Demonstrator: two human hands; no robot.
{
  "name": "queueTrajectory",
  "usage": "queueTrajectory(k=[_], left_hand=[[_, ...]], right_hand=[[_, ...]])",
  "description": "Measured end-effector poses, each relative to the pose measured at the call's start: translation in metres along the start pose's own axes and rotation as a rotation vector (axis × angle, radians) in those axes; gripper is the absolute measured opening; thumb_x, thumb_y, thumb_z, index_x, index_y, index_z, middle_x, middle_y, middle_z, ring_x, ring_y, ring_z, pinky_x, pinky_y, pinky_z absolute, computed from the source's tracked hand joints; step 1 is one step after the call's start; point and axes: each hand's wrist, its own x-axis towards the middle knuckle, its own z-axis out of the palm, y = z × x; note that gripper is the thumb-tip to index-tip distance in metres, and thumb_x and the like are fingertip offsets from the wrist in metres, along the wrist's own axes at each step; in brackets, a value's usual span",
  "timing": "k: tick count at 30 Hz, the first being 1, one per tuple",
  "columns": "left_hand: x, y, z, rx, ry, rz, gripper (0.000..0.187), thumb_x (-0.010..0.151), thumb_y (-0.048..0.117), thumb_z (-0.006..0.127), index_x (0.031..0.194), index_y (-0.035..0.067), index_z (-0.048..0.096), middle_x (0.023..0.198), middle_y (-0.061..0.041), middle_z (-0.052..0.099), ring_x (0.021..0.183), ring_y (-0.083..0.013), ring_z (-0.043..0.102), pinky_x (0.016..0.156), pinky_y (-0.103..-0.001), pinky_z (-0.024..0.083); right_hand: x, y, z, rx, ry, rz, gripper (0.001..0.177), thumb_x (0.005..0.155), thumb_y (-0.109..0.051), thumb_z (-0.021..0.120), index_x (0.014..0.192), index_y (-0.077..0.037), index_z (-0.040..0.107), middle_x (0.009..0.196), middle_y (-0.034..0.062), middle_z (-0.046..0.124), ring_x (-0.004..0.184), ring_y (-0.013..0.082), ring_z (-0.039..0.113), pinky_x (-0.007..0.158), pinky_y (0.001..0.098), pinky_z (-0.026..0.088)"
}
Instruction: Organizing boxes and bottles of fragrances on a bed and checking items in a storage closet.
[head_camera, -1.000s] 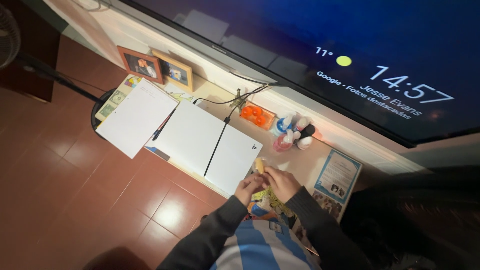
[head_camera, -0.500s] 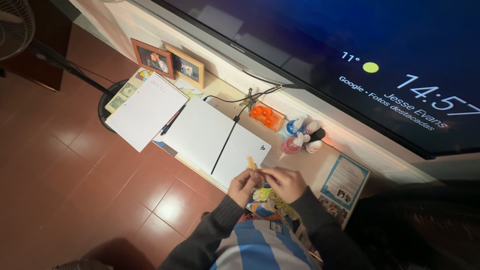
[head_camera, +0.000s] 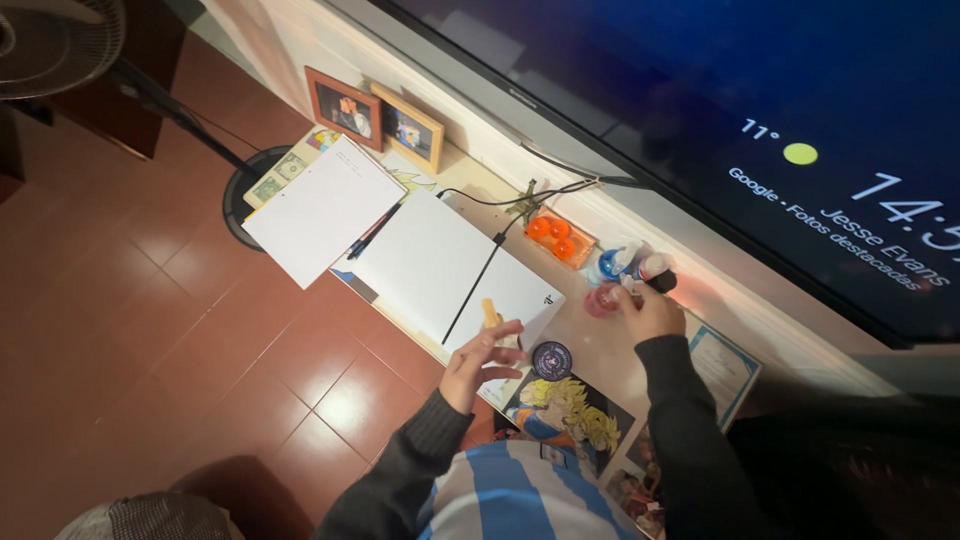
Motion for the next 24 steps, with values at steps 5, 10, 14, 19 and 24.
queueTrajectory(k=[5,10,14,19,24], left_hand=[[0.006,-0.006,-0.013,-0.191,-0.027,0.028,0.080,0.095,0.056,0.050,0.151,0.000,0.045,0.156,-0.018,0.046,0.122,-0.0304,0.060,0.094,-0.050,0.060],[0.007,0.002,-0.012,-0.209,-0.020,0.043,0.080,0.093,0.058,0.049,0.153,0.005,0.041,0.163,-0.012,0.038,0.141,-0.0324,0.046,0.105,-0.057,0.052],[0.010,-0.005,-0.016,-0.267,-0.042,0.111,0.079,0.095,0.057,0.051,0.153,0.005,0.041,0.166,-0.012,0.035,0.150,-0.0335,0.035,0.114,-0.063,0.043],[0.010,-0.003,-0.008,-0.300,-0.075,0.177,0.080,0.096,0.059,0.051,0.155,0.006,0.040,0.168,-0.011,0.032,0.154,-0.0319,0.032,0.119,-0.061,0.036],[0.002,0.012,0.012,-0.298,-0.077,0.220,0.081,0.096,0.060,0.051,0.156,0.007,0.039,0.169,-0.010,0.031,0.154,-0.0327,0.032,0.120,-0.059,0.033]], right_hand=[[-0.008,-0.010,0.000,-0.096,-0.029,-0.004,0.036,0.090,-0.049,0.067,0.100,-0.016,0.078,0.081,0.0053,0.076,0.074,0.0287,0.073,0.069,0.0426,0.057],[-0.034,-0.023,-0.017,-0.040,-0.003,-0.086,0.029,0.088,-0.042,0.070,0.107,-0.020,0.077,0.079,0.0020,0.075,0.066,0.0225,0.072,0.063,0.0391,0.058],[-0.065,-0.057,-0.054,0.112,0.048,-0.284,0.025,0.086,-0.030,0.076,0.108,-0.019,0.077,0.083,-0.0001,0.076,0.062,0.0128,0.072,0.057,0.0316,0.058],[-0.091,-0.084,-0.061,0.254,-0.042,-0.451,0.020,0.083,-0.022,0.081,0.101,-0.013,0.076,0.082,0.0023,0.075,0.061,0.0107,0.073,0.054,0.0269,0.059],[-0.112,-0.126,-0.071,0.369,-0.087,-0.564,0.020,0.081,-0.018,0.080,0.098,-0.008,0.076,0.080,0.0046,0.076,0.060,0.0121,0.073,0.054,0.0286,0.060]])
